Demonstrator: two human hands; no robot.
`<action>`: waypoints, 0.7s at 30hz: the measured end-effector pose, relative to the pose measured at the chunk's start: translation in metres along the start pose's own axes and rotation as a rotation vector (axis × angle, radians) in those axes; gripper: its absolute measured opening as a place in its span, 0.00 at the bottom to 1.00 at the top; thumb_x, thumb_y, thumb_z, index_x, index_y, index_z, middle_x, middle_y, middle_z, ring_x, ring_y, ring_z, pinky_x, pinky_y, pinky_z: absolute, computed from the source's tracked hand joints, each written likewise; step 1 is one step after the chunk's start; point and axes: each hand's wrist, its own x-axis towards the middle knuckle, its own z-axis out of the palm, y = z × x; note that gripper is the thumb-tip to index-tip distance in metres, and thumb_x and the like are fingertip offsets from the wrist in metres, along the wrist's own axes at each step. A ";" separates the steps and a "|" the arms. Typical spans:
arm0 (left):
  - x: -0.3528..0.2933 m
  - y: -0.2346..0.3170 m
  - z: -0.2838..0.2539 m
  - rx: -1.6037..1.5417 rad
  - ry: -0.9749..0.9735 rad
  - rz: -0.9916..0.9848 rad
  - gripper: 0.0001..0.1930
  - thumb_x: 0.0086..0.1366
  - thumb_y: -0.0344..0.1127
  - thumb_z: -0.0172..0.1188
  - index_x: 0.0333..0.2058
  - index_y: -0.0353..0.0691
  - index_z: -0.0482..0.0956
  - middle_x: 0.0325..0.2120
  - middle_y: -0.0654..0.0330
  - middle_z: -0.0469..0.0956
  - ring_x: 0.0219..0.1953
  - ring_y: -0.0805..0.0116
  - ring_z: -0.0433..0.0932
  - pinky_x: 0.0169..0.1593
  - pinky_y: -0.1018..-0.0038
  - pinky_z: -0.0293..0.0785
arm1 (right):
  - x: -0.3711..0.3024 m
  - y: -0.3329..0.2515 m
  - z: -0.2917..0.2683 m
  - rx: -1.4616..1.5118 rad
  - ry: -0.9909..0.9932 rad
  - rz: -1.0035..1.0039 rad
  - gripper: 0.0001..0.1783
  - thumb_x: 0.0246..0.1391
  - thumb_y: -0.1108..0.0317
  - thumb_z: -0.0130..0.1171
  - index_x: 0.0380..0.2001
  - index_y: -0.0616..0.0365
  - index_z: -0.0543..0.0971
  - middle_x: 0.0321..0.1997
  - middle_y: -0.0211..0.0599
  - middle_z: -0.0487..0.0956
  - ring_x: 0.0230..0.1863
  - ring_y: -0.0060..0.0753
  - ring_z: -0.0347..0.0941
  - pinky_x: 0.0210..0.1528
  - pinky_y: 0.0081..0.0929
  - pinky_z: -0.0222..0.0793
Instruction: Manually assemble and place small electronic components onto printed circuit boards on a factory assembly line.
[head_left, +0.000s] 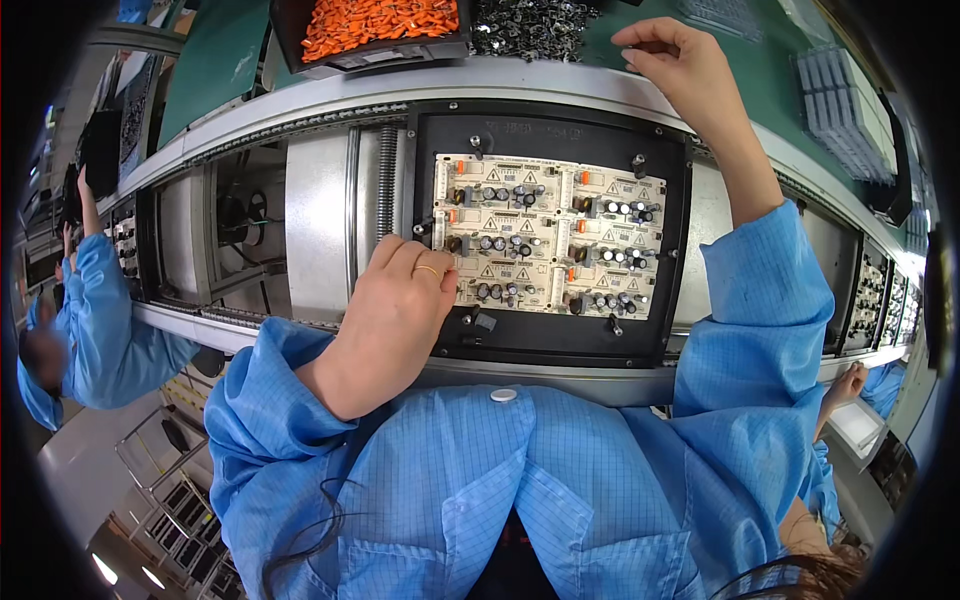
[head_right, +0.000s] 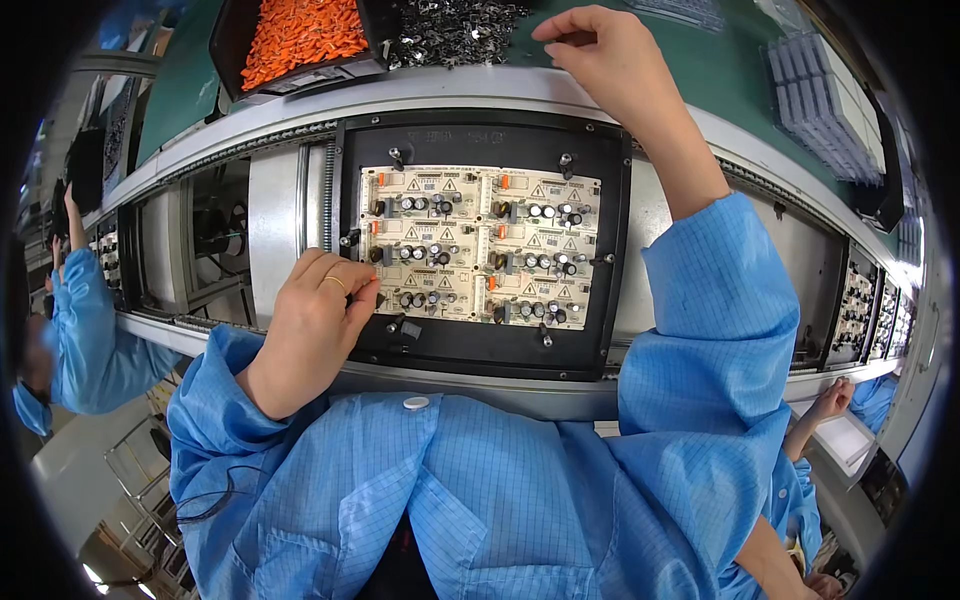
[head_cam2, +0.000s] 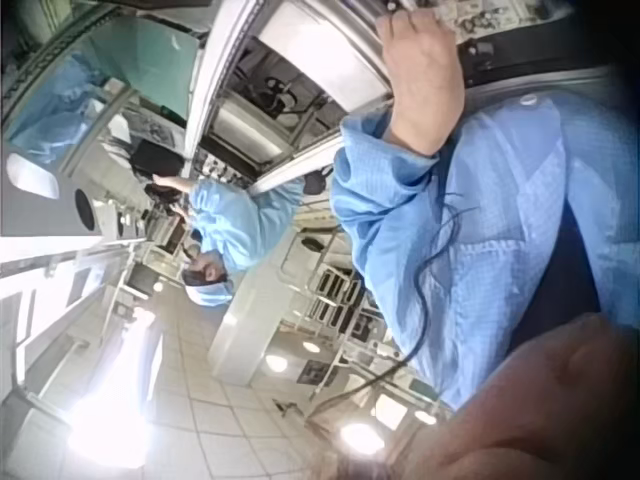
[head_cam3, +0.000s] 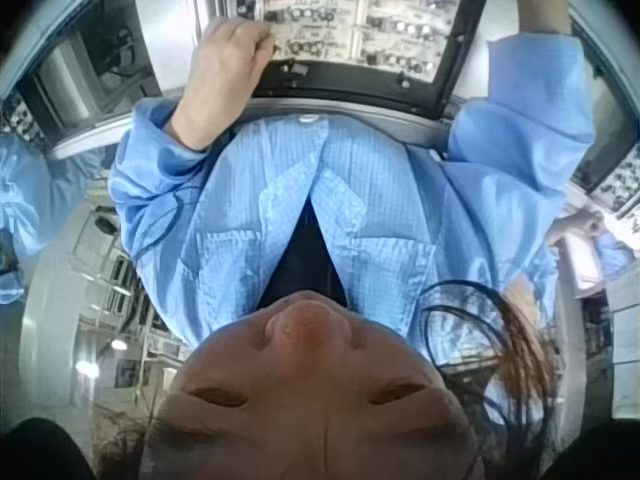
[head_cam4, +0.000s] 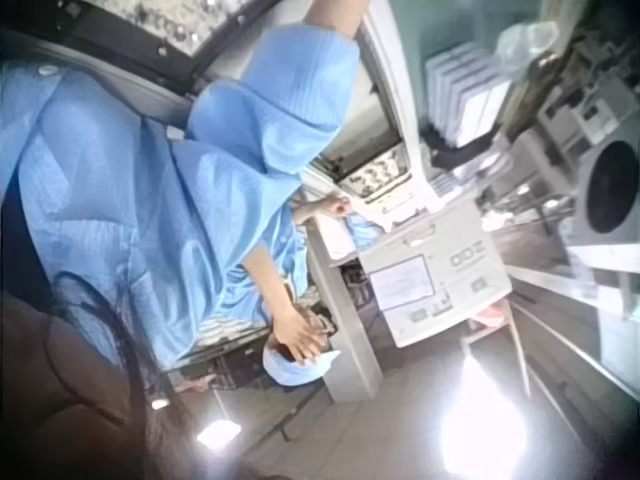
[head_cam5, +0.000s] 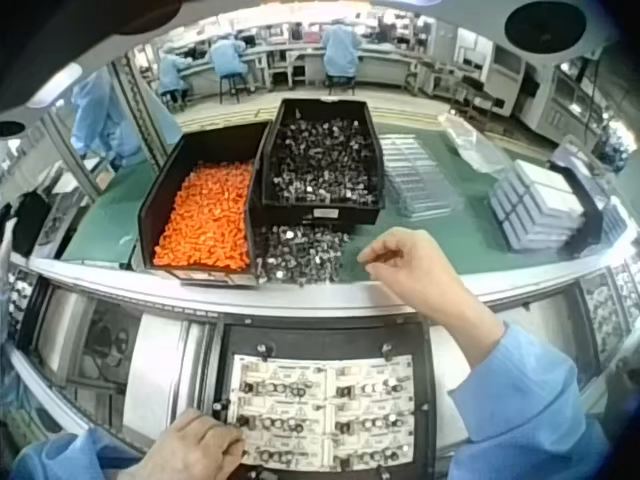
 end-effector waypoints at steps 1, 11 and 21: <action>0.000 -0.001 -0.001 -0.001 -0.002 0.003 0.08 0.55 0.20 0.66 0.34 0.31 0.79 0.30 0.52 0.78 0.36 0.52 0.76 0.40 0.63 0.75 | -0.001 -0.003 0.000 0.011 0.001 0.052 0.12 0.58 0.72 0.62 0.45 0.63 0.82 0.41 0.32 0.84 0.40 0.21 0.79 0.47 0.21 0.75; 0.006 -0.006 -0.010 0.052 -0.095 0.044 0.07 0.56 0.20 0.64 0.35 0.31 0.79 0.31 0.51 0.78 0.36 0.52 0.75 0.40 0.62 0.75 | -0.055 -0.068 0.002 0.195 -0.026 -0.005 0.09 0.57 0.81 0.58 0.40 0.66 0.83 0.41 0.34 0.80 0.39 0.24 0.78 0.44 0.21 0.75; 0.003 -0.013 -0.006 0.006 -0.071 0.060 0.06 0.56 0.20 0.64 0.33 0.31 0.79 0.31 0.51 0.77 0.36 0.52 0.74 0.40 0.62 0.74 | -0.133 -0.129 0.027 -0.026 -0.134 -0.103 0.13 0.51 0.87 0.58 0.38 0.64 0.83 0.40 0.41 0.78 0.38 0.34 0.77 0.41 0.26 0.73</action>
